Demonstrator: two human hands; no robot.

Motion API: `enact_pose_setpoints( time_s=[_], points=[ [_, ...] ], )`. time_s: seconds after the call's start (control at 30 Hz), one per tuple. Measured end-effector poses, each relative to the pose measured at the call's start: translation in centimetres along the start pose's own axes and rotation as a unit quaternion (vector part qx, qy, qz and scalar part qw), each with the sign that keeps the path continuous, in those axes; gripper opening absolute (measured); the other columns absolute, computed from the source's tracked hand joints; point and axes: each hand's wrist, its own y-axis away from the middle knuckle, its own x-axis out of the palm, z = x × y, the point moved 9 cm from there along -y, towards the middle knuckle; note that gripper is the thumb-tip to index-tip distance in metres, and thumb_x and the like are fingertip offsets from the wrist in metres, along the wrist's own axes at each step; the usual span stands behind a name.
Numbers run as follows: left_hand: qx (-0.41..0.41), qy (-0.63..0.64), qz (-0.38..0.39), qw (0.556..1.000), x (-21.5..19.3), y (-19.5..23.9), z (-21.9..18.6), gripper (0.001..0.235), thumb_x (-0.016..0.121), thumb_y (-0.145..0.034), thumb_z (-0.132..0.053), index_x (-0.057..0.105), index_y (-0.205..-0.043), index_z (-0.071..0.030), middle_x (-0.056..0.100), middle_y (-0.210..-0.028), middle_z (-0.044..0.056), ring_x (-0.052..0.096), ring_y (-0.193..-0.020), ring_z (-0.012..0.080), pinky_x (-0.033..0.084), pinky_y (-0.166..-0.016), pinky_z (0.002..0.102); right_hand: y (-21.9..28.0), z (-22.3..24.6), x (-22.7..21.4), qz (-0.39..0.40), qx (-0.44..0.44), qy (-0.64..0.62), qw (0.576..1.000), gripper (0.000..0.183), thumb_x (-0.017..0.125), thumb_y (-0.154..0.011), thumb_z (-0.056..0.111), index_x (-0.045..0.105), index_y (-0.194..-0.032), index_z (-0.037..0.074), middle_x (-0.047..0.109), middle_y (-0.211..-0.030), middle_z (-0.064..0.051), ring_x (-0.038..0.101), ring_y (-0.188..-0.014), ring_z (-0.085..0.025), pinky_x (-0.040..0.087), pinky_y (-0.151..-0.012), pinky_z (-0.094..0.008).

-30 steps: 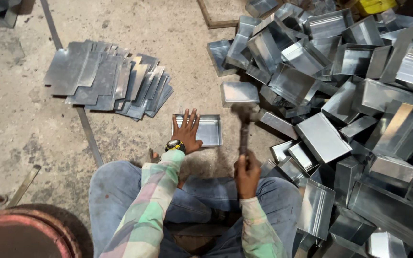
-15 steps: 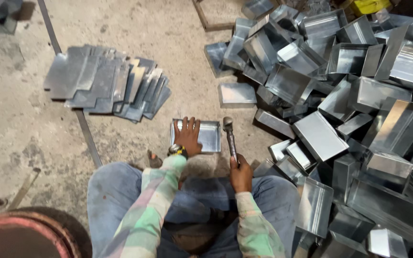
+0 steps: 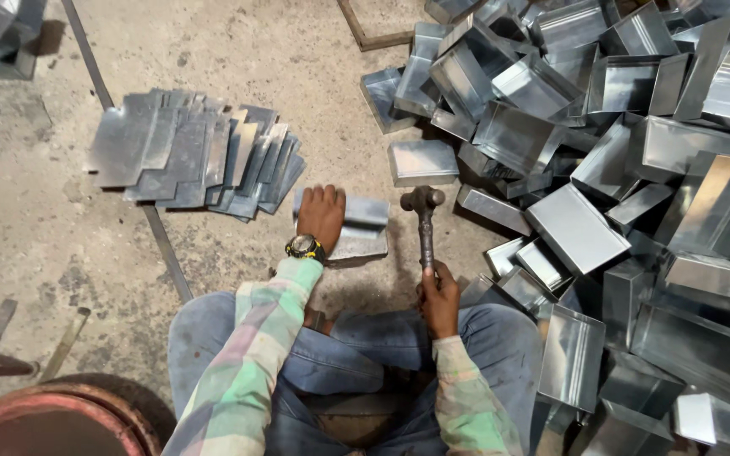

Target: The person sits on the floor and uses a hammer to shape small rectangular metal pieces over a metal block.

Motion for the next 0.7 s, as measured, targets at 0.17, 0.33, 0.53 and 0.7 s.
enact_pose_setpoints(
  time_s=[0.17, 0.33, 0.53, 0.7],
  points=[
    [-0.021, 0.084, 0.119, 0.989, -2.6, 0.6, -0.7, 0.037, 0.072, -0.071, -0.025, 0.064, -0.103, -0.007, 0.064, -0.099, 0.013, 0.059, -0.100, 0.0329, 0.043, -0.089, 0.049, 3.0, 6.8, 0.8, 0.046, -0.096, -0.068, 0.992, 0.035, 0.054, -0.106, 0.030, 0.059, -0.126, 0.002, 0.049, -0.061, 0.003, 0.039, -0.044, -0.006, 0.031, -0.040, -0.025],
    [-0.059, 0.108, 0.117, 0.986, -4.1, 0.6, -1.2, 0.049, 0.080, -0.063, -0.035, 0.064, -0.098, -0.005, 0.065, -0.098, 0.014, 0.059, -0.098, 0.0350, 0.042, -0.090, 0.049, 6.8, 14.6, 0.4, 0.043, -0.246, -0.174, 0.953, 0.040, 0.057, -0.107, 0.039, 0.056, -0.122, 0.001, 0.049, -0.068, 0.000, 0.040, -0.048, -0.008, 0.034, -0.044, -0.025],
    [-0.074, 0.097, 0.131, 0.984, -3.6, 0.7, -1.2, 0.042, 0.080, -0.067, -0.033, 0.065, -0.097, -0.007, 0.065, -0.096, 0.014, 0.059, -0.097, 0.0340, 0.043, -0.090, 0.047, 6.6, 18.0, 0.2, 0.080, -0.359, -0.234, 0.900, 0.043, 0.060, -0.109, 0.045, 0.057, -0.116, 0.002, 0.045, -0.063, 0.000, 0.041, -0.050, -0.009, 0.037, -0.048, -0.028],
    [-0.074, 0.079, 0.116, 0.987, -4.0, 0.6, -1.2, 0.041, 0.080, -0.068, -0.031, 0.065, -0.098, -0.008, 0.065, -0.096, 0.013, 0.060, -0.097, 0.0336, 0.043, -0.090, 0.046, 3.6, 10.3, 1.4, 0.012, -0.282, 0.171, 0.944, 0.039, 0.053, -0.113, 0.042, 0.060, -0.104, 0.004, 0.050, -0.066, 0.001, 0.047, -0.058, -0.009, 0.039, -0.052, -0.031]
  ],
)
